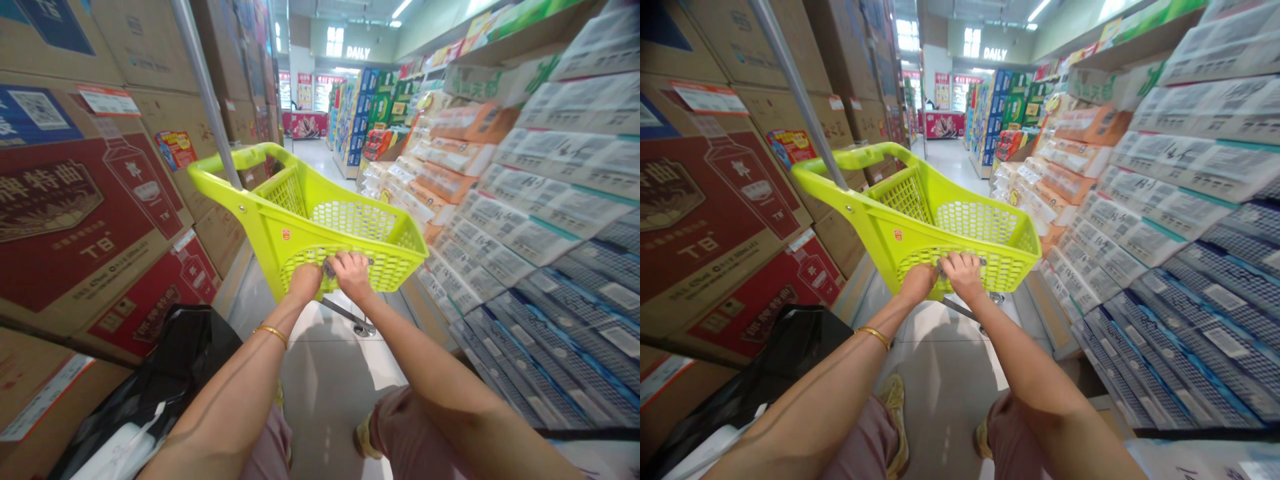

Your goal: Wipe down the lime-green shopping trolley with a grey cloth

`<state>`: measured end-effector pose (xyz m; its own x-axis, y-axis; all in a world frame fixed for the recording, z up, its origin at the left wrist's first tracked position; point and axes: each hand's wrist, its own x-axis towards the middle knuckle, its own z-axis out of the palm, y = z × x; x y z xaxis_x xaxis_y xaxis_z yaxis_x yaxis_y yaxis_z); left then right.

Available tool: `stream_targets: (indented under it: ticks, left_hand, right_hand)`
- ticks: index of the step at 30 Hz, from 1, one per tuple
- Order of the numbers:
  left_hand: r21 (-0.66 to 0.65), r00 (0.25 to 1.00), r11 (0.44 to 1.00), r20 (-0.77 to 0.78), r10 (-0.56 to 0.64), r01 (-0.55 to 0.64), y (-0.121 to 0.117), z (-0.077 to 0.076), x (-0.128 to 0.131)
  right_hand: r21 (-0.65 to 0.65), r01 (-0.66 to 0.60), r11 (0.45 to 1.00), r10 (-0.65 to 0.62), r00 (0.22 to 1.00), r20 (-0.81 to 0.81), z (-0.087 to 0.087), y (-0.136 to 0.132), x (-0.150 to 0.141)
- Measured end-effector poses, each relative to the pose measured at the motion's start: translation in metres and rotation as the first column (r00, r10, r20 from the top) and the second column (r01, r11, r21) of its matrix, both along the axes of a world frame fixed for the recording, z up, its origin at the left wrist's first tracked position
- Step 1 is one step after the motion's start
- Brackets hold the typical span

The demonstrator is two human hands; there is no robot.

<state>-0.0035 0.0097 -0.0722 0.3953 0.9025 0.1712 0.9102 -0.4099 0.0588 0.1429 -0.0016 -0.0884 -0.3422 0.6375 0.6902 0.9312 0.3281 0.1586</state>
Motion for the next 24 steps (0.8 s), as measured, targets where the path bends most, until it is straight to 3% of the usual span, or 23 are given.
stream_targets:
  ticks: [4,7,10,14,19,24]
  left_hand:
    - [-0.007,1.0,1.0,-0.027,-0.011,0.01,0.0,0.0,0.0]
    - [-0.01,0.998,0.999,-0.043,-0.036,0.036,-0.001,0.003,-0.001]
    - [0.006,0.998,0.999,-0.047,-0.033,0.034,-0.002,0.003,-0.001]
    - [-0.004,0.999,1.0,-0.046,-0.015,0.014,-0.002,0.003,-0.001]
    - [-0.015,0.999,0.999,-0.02,-0.034,0.034,-0.001,0.001,-0.003]
    - [0.01,0.997,0.997,0.002,-0.075,0.075,-0.005,-0.002,-0.008]
  right_hand:
    - [0.202,0.092,0.975,-0.061,0.986,-0.153,0.035,0.007,-0.007]
    - [0.219,0.111,0.969,-0.075,0.983,-0.168,0.041,0.008,-0.008]
    - [0.146,0.06,0.987,-0.049,0.995,-0.082,0.026,0.005,-0.005]
    - [-0.004,-0.026,1.0,0.027,0.996,0.083,-0.01,-0.004,0.002]
    - [-0.24,-0.081,0.967,0.128,0.973,0.191,-0.047,-0.02,0.009]
    - [-0.321,-0.091,0.943,0.17,0.958,0.229,-0.054,-0.023,0.007]
